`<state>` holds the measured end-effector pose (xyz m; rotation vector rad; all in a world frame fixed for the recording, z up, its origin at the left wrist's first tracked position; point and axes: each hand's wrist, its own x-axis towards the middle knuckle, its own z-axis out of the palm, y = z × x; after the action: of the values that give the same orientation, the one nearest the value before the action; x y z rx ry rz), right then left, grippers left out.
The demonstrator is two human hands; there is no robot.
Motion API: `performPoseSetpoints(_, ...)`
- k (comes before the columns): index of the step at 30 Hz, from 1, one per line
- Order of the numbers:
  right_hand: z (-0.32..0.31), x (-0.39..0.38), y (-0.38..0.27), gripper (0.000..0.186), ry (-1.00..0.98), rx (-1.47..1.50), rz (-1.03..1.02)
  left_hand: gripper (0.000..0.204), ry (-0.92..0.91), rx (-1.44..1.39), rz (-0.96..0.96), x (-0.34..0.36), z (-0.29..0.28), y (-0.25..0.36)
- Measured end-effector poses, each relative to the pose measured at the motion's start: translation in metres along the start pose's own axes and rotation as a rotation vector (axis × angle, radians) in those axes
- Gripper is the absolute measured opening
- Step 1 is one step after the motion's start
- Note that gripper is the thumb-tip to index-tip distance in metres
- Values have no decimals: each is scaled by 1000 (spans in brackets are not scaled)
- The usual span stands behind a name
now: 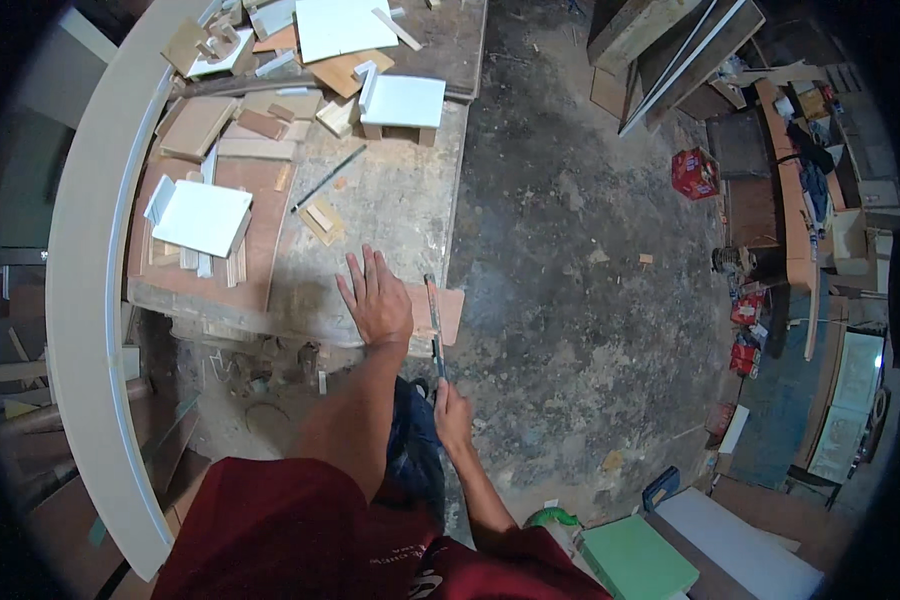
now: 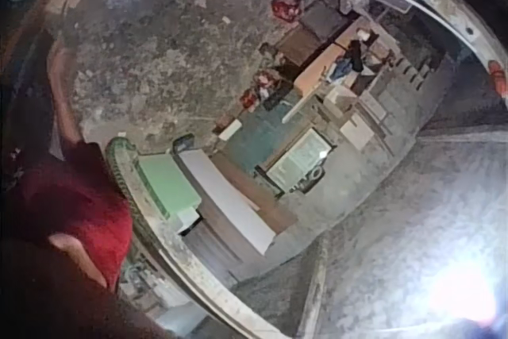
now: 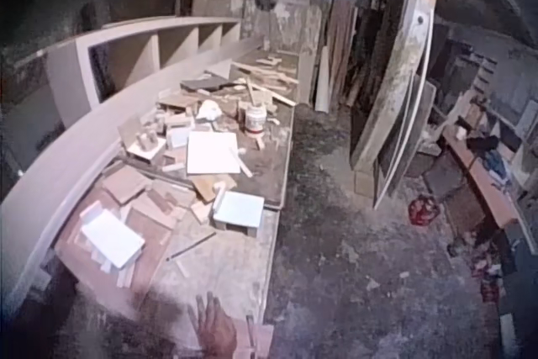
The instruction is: The person uses a hand saw to cut a small rectangular piece of wood on a workbench. They hold the wood steady with their left hand while sawing with their right hand, repeating the action to complete the cut.
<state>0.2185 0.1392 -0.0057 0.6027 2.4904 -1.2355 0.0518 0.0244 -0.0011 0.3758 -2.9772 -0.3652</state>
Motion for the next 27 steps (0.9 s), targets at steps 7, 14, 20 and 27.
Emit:
performPoseSetpoints(7,-31,-19,8,31,-177,229,-84,45,46,69,19,-3,7,-8)
performPoseSetpoints(14,-28,-25,31,33,-321,471,147,46,64,39,66,-3,-4,0)
performPoseSetpoints(20,-26,-31,29,34,-140,407,-55,49,84,81,192,-7,7,-1)
performPoseSetpoints(27,-25,-9,-6,37,2,208,-121,47,27,-12,300,-11,-3,4)
